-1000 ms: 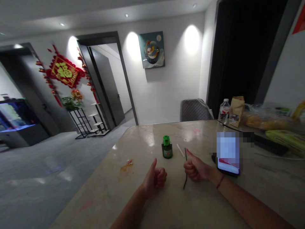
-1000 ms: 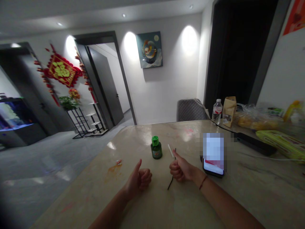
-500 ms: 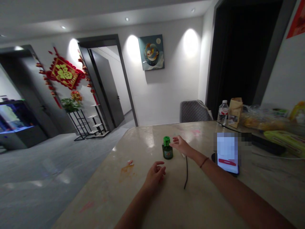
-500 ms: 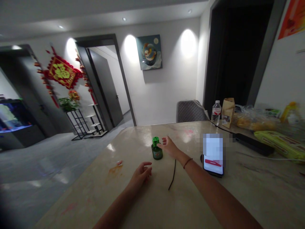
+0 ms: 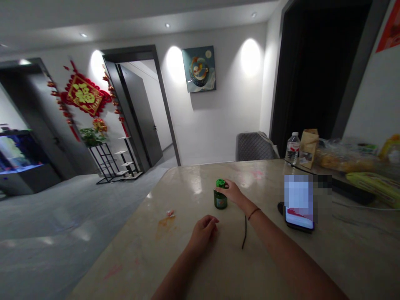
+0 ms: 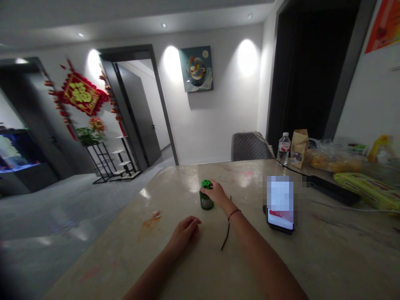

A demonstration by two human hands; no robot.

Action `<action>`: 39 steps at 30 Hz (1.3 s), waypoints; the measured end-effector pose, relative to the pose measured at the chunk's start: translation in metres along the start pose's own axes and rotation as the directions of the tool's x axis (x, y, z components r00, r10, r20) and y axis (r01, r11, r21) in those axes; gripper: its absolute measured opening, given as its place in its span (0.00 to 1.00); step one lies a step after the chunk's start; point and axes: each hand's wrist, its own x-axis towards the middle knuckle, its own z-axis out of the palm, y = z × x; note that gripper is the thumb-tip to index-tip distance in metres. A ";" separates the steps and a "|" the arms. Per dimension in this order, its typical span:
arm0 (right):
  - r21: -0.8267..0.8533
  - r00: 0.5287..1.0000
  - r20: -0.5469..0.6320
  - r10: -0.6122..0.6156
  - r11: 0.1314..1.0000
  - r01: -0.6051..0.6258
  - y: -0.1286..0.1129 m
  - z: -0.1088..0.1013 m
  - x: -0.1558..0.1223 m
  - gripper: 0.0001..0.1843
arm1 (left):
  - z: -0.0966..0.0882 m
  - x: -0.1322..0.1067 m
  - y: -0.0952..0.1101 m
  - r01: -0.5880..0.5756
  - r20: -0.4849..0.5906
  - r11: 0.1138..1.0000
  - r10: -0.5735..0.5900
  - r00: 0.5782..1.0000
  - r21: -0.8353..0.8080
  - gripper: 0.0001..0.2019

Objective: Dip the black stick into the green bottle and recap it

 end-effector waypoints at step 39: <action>-0.312 0.997 -0.014 -0.073 0.948 0.065 -0.035 -0.004 -0.083 0.16 | 0.001 -0.013 0.015 -0.210 0.006 0.977 0.211 0.977 -0.044 0.18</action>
